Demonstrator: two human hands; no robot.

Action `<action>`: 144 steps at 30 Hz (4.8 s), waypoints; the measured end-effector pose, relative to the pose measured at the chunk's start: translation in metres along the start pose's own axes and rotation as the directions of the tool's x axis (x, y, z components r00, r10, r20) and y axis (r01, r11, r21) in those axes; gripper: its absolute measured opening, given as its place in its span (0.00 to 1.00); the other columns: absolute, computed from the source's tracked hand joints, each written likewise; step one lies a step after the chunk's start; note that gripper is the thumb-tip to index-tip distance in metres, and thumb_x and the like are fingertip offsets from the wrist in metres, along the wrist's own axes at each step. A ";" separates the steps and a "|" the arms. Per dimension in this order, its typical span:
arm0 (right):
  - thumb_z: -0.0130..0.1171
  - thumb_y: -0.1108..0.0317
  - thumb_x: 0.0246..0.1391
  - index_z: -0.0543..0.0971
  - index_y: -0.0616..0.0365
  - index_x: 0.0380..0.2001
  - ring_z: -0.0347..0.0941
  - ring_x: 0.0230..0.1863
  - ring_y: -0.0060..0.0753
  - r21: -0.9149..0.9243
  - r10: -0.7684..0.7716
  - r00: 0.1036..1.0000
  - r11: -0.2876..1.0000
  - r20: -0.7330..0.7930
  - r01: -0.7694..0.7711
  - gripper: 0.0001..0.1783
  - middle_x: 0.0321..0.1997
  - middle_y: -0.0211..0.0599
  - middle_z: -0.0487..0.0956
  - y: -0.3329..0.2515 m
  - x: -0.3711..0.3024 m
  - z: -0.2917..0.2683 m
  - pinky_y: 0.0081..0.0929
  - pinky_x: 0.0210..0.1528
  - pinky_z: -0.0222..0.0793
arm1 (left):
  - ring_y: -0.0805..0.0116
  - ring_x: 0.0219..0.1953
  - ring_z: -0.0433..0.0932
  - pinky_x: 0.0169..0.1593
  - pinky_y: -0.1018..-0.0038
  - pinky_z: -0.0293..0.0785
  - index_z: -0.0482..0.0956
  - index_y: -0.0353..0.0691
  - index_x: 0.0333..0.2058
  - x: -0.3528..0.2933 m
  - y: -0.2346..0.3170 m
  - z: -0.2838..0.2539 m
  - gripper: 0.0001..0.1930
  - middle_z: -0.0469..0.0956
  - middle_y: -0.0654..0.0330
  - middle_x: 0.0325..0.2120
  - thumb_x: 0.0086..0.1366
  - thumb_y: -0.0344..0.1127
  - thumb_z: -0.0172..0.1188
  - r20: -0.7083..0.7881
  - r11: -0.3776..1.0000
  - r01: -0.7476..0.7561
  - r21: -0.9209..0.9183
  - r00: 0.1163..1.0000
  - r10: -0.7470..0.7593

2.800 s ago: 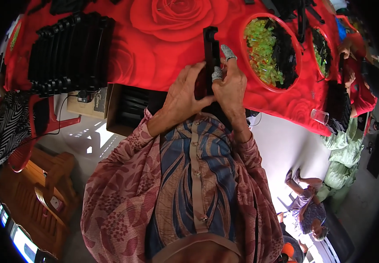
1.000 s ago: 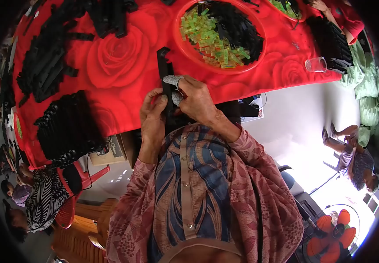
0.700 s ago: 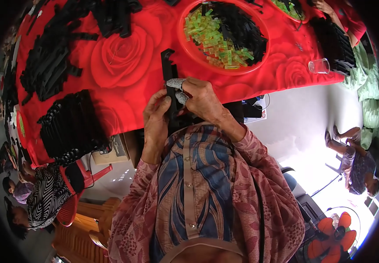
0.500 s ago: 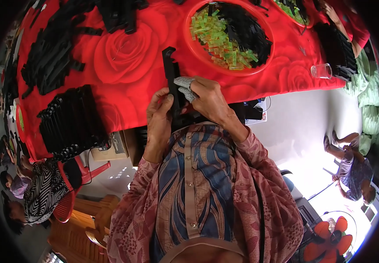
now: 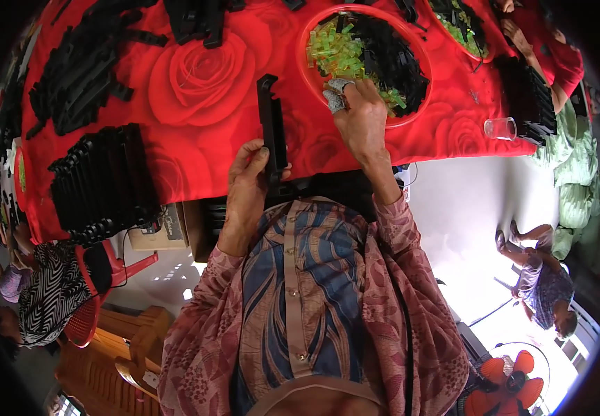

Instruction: The person assembles black plastic components by hand at a table.

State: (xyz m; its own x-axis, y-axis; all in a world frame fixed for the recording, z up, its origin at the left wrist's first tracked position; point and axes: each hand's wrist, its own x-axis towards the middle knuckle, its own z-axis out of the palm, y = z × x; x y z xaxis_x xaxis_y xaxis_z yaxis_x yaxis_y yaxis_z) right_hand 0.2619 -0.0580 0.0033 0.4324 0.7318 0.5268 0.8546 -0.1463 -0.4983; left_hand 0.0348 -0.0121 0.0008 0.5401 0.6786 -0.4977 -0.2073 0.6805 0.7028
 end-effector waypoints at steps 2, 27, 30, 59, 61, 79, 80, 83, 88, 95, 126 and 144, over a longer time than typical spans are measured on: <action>0.61 0.82 0.38 0.79 0.62 0.29 0.75 0.37 0.49 0.131 0.007 0.994 0.991 -0.112 0.008 0.10 0.35 0.46 0.80 0.002 0.004 -0.005 0.40 0.38 0.74 | 0.60 0.38 0.81 0.42 0.69 0.80 0.69 0.38 0.49 -0.002 0.001 0.001 0.11 0.79 0.46 0.44 0.73 0.34 0.50 -0.024 1.000 0.019 -0.015 1.000 -0.019; 0.58 0.75 0.41 0.76 0.59 0.34 0.76 0.36 0.61 -0.413 0.247 0.945 0.900 0.215 -0.142 0.13 0.37 0.50 0.76 0.007 -0.003 -0.038 0.52 0.35 0.73 | 0.62 0.40 0.80 0.44 0.72 0.81 0.67 0.32 0.54 -0.018 0.009 -0.019 0.16 0.74 0.41 0.50 0.73 0.35 0.50 0.156 0.913 0.199 -0.355 0.976 -0.152; 0.58 0.77 0.40 0.75 0.60 0.36 0.77 0.36 0.60 -0.398 0.223 0.933 0.912 0.281 -0.098 0.15 0.37 0.50 0.74 0.005 0.000 -0.039 0.51 0.34 0.73 | 0.62 0.43 0.79 0.46 0.73 0.80 0.66 0.31 0.56 -0.028 0.008 -0.021 0.18 0.73 0.41 0.52 0.73 0.36 0.49 0.180 0.868 0.241 -0.434 0.967 -0.179; 0.65 0.86 0.49 0.80 0.66 0.36 0.79 0.40 0.21 0.678 0.318 0.736 0.290 0.597 -0.676 0.10 0.35 0.34 0.83 -0.088 -0.058 -0.001 0.20 0.45 0.77 | 0.65 0.43 0.79 0.44 0.67 0.79 0.74 0.34 0.53 -0.028 -0.054 -0.053 0.20 0.79 0.54 0.43 0.69 0.41 0.59 0.303 0.689 0.486 -0.537 0.874 -0.380; 0.65 0.86 0.49 0.80 0.66 0.37 0.79 0.40 0.21 0.646 0.330 0.741 0.364 0.585 -0.671 0.11 0.35 0.34 0.84 -0.090 -0.060 0.001 0.20 0.44 0.77 | 0.65 0.42 0.79 0.44 0.67 0.79 0.75 0.34 0.54 -0.027 -0.058 -0.055 0.20 0.79 0.54 0.43 0.69 0.41 0.59 0.312 0.684 0.495 -0.536 0.869 -0.384; 0.69 0.79 0.46 0.81 0.64 0.33 0.79 0.25 0.30 0.395 0.166 0.899 0.855 0.406 -0.337 0.09 0.28 0.43 0.81 -0.099 -0.065 0.003 0.25 0.27 0.72 | 0.63 0.33 0.82 0.39 0.66 0.78 0.75 0.36 0.49 -0.029 -0.054 -0.051 0.18 0.81 0.53 0.37 0.70 0.45 0.57 0.236 0.731 0.482 -0.483 0.876 -0.421; 0.69 0.78 0.46 0.81 0.64 0.33 0.79 0.25 0.35 0.385 0.150 0.903 0.867 0.402 -0.315 0.09 0.28 0.44 0.81 -0.099 -0.065 0.003 0.26 0.27 0.72 | 0.63 0.33 0.82 0.38 0.66 0.78 0.75 0.36 0.49 -0.029 -0.054 -0.051 0.18 0.81 0.53 0.37 0.70 0.45 0.56 0.217 0.737 0.473 -0.482 0.880 -0.423; 0.66 0.81 0.43 0.81 0.64 0.33 0.78 0.26 0.39 0.343 0.033 0.933 0.925 0.357 -0.164 0.11 0.33 0.45 0.81 -0.096 -0.064 0.005 0.28 0.27 0.72 | 0.63 0.33 0.82 0.38 0.67 0.78 0.76 0.36 0.49 -0.028 -0.052 -0.049 0.17 0.81 0.53 0.37 0.70 0.44 0.56 0.219 0.729 0.477 -0.491 0.877 -0.427; 0.61 0.85 0.29 0.79 0.70 0.29 0.76 0.38 0.49 0.332 -0.100 0.959 0.943 0.265 0.007 0.15 0.46 0.50 0.78 -0.088 -0.067 0.007 0.36 0.34 0.73 | 0.63 0.33 0.82 0.38 0.68 0.79 0.76 0.36 0.48 -0.030 -0.054 -0.049 0.17 0.81 0.53 0.37 0.71 0.44 0.55 0.240 0.730 0.456 -0.510 0.890 -0.388; 0.64 0.82 0.34 0.79 0.70 0.35 0.68 0.48 0.50 0.259 -0.082 0.977 0.965 0.197 0.029 0.18 0.59 0.48 0.73 -0.093 -0.073 0.012 0.40 0.47 0.65 | 0.63 0.34 0.83 0.38 0.68 0.79 0.76 0.39 0.49 -0.029 -0.056 -0.048 0.16 0.81 0.55 0.36 0.72 0.44 0.54 0.308 0.713 0.453 -0.534 0.890 -0.335; 0.61 0.71 0.38 0.76 0.72 0.27 0.62 0.64 0.66 0.093 -0.244 0.854 0.970 0.459 0.226 0.13 0.68 0.66 0.59 -0.102 -0.092 -0.011 0.54 0.56 0.69 | 0.72 0.47 0.78 0.52 0.69 0.76 0.76 0.43 0.53 -0.034 -0.050 -0.046 0.16 0.79 0.66 0.45 0.70 0.40 0.57 0.296 0.681 0.466 -0.566 0.885 -0.360; 0.63 0.73 0.41 0.77 0.72 0.33 0.65 0.61 0.63 0.041 -0.298 0.802 0.945 0.518 0.324 0.15 0.66 0.60 0.63 -0.106 -0.085 -0.010 0.48 0.51 0.73 | 0.73 0.45 0.77 0.51 0.71 0.73 0.79 0.45 0.48 -0.034 -0.050 -0.050 0.13 0.80 0.69 0.43 0.69 0.42 0.58 0.212 0.698 0.474 -0.537 0.876 -0.432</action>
State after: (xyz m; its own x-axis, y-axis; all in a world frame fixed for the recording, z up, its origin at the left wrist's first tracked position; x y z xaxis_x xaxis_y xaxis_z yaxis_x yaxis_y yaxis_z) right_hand 0.1377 -0.1111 0.0181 -0.0562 0.9751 0.2144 0.9362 0.1261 -0.3282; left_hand -0.0143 -0.0553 -0.0424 0.7361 0.2421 -0.6321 -0.3269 0.9449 -0.0188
